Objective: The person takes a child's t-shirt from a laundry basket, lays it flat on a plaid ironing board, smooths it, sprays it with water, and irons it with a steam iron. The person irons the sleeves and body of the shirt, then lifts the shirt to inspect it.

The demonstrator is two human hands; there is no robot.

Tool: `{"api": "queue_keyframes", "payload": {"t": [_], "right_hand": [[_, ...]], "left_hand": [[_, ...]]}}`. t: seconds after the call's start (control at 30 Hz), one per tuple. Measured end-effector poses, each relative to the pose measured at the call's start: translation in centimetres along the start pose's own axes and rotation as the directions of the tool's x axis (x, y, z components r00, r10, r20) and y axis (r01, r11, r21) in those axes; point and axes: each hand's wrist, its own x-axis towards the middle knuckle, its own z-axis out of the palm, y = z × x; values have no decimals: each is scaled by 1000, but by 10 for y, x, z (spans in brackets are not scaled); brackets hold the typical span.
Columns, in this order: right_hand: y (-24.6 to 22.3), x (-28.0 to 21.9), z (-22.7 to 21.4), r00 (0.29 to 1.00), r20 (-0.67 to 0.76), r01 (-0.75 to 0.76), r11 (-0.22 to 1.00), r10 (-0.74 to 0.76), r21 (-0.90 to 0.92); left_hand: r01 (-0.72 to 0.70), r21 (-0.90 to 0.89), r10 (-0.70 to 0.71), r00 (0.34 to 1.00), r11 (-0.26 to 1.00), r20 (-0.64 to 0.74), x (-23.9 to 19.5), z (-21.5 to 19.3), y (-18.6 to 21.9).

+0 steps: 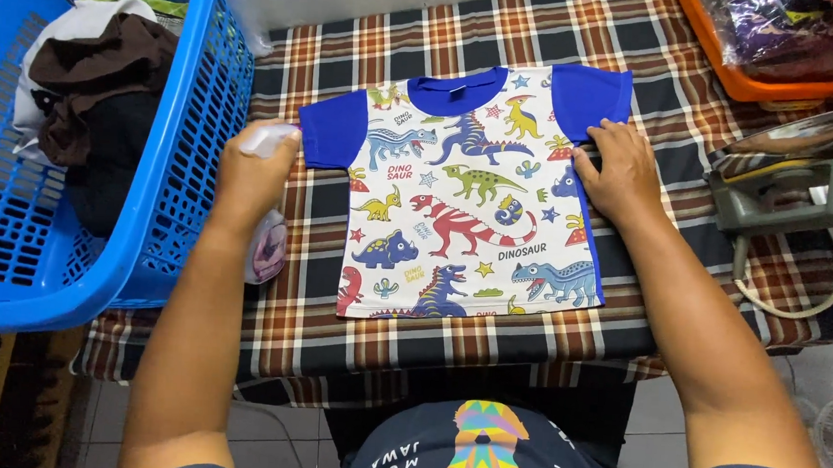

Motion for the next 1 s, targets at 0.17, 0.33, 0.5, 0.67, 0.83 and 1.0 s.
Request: {"api": "queue_keyframes", "payload": {"t": [0.17, 0.33, 0.5, 0.67, 0.83, 1.0], "right_hand": [[-2, 0, -3, 1000, 6, 1, 1000, -1, 25], [0, 0, 0, 1000, 5, 1, 1000, -1, 19], [1, 2, -1, 1000, 8, 2, 1000, -2, 28], [2, -3, -2, 1000, 24, 4, 998, -6, 55], [2, -4, -3, 1000, 14, 16, 998, -17, 59], [4, -6, -4, 1000, 6, 24, 997, -25, 74]], "left_hand": [[-99, 37, 97, 994, 994, 45, 11, 14, 10], [-143, 12, 142, 988, 990, 55, -1, 23, 44], [-208, 19, 205, 972, 978, 112, -6, 33, 61], [-244, 72, 226, 955, 967, 192, -19, 31, 58], [-290, 109, 248, 923, 951, 295, -65, -1, 56], [-253, 189, 173, 917, 949, 358, -110, -26, 49]]}}
